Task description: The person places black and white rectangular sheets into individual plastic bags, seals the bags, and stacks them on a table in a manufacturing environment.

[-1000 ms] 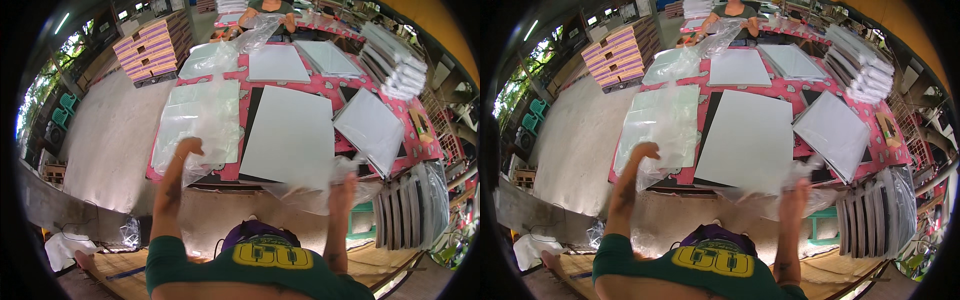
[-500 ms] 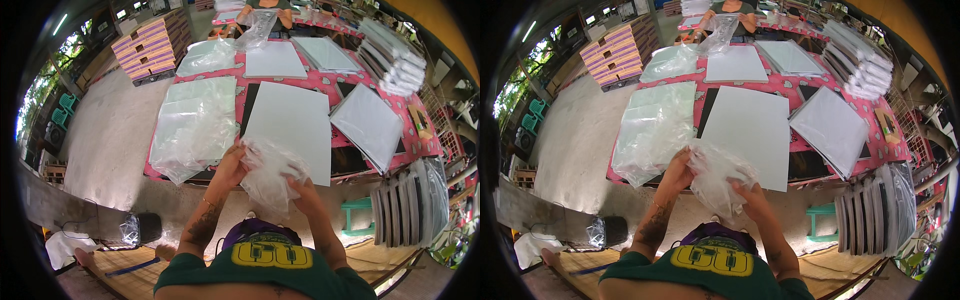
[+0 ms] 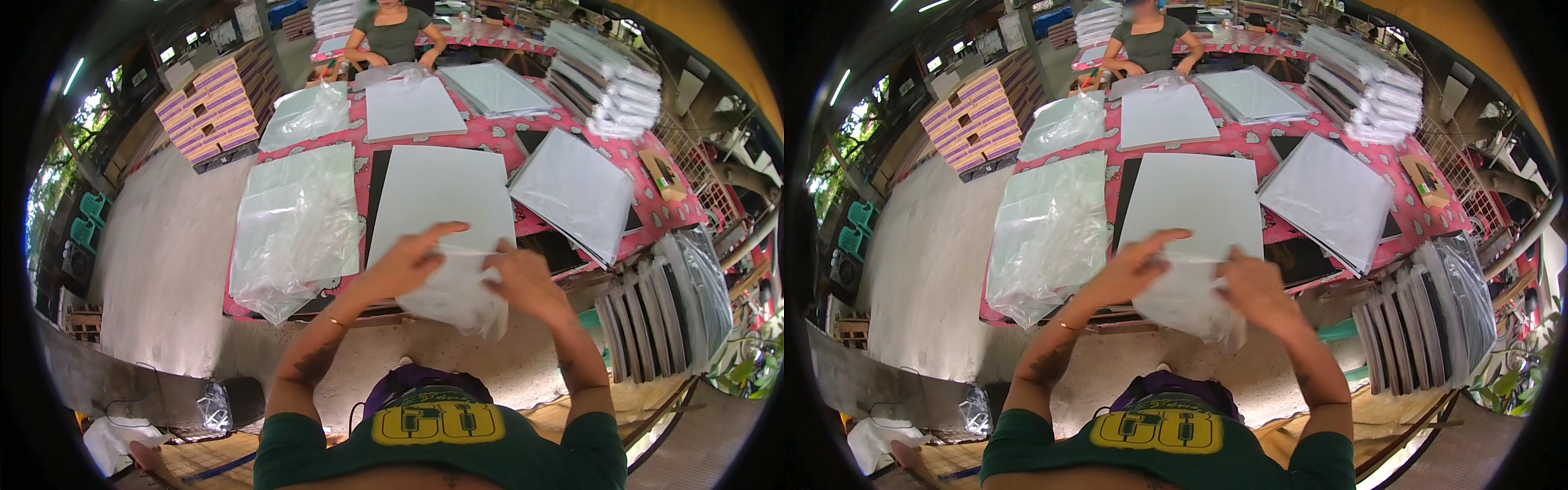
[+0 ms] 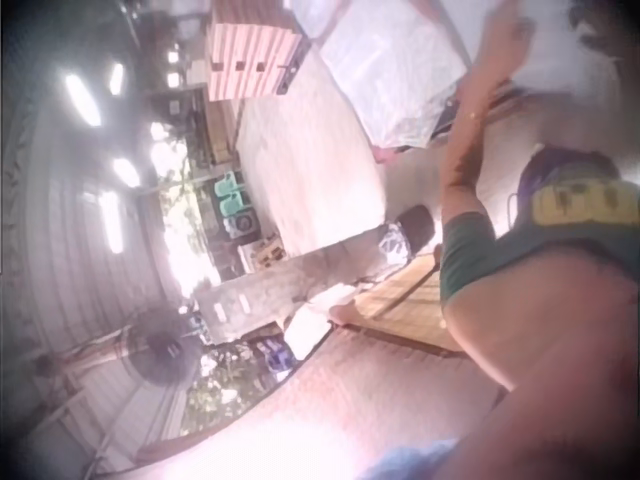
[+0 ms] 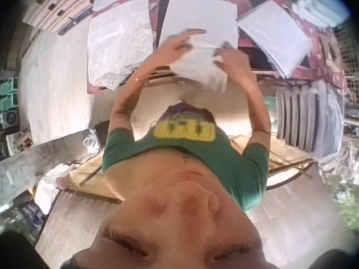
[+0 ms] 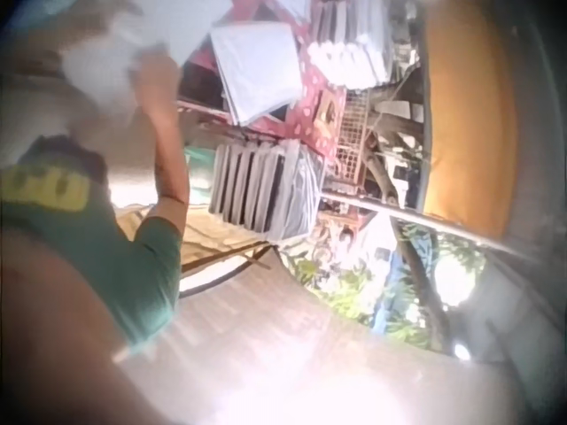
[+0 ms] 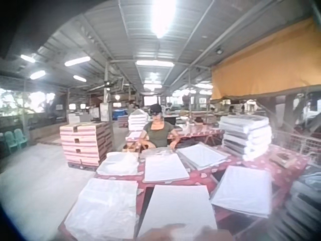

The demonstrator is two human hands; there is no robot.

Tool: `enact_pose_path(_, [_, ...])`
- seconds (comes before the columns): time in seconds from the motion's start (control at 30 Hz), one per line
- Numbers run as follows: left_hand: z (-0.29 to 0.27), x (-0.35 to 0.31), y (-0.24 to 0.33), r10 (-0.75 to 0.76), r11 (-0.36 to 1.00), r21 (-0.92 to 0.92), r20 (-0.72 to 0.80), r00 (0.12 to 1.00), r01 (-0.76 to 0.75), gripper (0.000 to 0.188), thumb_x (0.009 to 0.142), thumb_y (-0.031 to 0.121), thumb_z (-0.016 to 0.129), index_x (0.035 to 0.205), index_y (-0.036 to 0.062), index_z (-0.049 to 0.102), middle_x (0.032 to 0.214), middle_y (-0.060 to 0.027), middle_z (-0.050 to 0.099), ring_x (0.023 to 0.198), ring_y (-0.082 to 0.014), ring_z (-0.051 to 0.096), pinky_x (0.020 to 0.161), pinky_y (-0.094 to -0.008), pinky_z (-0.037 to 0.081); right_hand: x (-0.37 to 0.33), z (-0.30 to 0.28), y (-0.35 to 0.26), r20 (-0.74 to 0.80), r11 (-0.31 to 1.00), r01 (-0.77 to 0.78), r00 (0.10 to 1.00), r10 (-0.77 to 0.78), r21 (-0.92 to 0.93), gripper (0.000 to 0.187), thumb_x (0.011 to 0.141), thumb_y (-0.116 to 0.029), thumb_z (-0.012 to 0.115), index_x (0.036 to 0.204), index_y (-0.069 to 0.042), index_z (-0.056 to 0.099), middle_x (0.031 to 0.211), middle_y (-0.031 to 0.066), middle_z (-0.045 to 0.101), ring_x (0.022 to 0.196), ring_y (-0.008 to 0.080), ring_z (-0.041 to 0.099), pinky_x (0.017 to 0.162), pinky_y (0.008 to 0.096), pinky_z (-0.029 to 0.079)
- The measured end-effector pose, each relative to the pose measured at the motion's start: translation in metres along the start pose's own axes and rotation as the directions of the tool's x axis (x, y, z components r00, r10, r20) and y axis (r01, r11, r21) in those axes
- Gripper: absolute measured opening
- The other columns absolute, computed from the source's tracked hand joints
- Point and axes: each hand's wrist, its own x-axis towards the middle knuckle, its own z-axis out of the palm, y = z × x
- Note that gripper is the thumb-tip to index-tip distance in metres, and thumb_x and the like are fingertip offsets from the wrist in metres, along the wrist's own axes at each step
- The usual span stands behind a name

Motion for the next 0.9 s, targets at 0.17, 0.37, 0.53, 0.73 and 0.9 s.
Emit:
enact_pose_path(0.17, [-0.016,-0.009,-0.025,0.059,0.569,0.807,-0.230,0.971,0.157,0.022,0.082,0.004,0.057,0.102,0.0062,0.063,0.088,-0.0144,0.050,0.066,-0.0300,0.059,0.062,-0.0346,0.049,-0.027,0.008,0.073,-0.224,0.857,-0.499,0.856,0.465,-0.129,0.035,0.069,-0.027,0.075,0.097,-0.007,0.066,0.114,0.0165,0.052,0.103,0.0339,0.057,0.078,0.0422,0.050])
enact_pose_path(0.37, [-0.037,-0.011,-0.018,0.311,0.459,0.848,-0.433,0.846,0.265,0.025,0.073,0.021,0.070,0.092,0.0059,0.065,0.122,-0.0195,0.048,0.115,-0.0353,0.045,0.094,-0.0543,0.034,-0.042,-0.023,0.059,-0.367,0.824,-0.560,0.752,0.547,0.081,0.040,0.075,-0.035,0.067,0.093,0.000,0.066,0.117,0.0213,0.053,0.104,0.0339,0.057,0.080,0.0427,0.049])
enact_pose_path(0.53, [-0.084,-0.056,-0.050,0.178,0.837,0.538,-0.095,0.980,-0.100,0.025,0.075,0.027,0.069,0.068,0.0029,0.066,0.107,-0.0174,0.058,0.101,-0.0309,0.053,0.085,-0.0505,0.041,-0.081,0.034,0.108,0.139,0.917,-0.392,0.906,0.399,-0.074,0.031,0.078,-0.037,0.064,0.081,-0.007,0.069,0.103,0.0175,0.061,0.097,0.0321,0.060,0.077,0.0427,0.047])
enact_pose_path(0.73, [-0.071,-0.044,-0.011,-0.249,0.968,0.028,0.205,0.947,0.249,0.015,0.087,0.015,0.060,0.082,0.0016,0.061,0.066,-0.0031,0.055,0.059,-0.0096,0.053,0.051,-0.0280,0.044,-0.092,0.056,0.147,0.040,-0.332,0.043,0.970,0.239,0.942,0.037,0.089,-0.033,0.055,0.108,-0.003,0.060,0.103,0.0111,0.063,0.094,0.0252,0.061,0.086,0.0424,0.048])
enact_pose_path(0.9, [-0.083,-0.058,-0.011,-0.257,0.633,-0.772,-0.289,0.922,-0.066,0.029,0.091,0.028,0.058,0.106,0.0028,0.055,0.079,-0.0051,0.061,0.068,-0.0103,0.057,0.059,-0.0272,0.048,-0.062,0.037,0.098,0.289,0.425,-0.146,0.911,-0.294,0.893,0.047,0.092,-0.042,0.051,0.117,-0.003,0.055,0.104,0.0084,0.064,0.094,0.0220,0.061,0.085,0.0385,0.049])
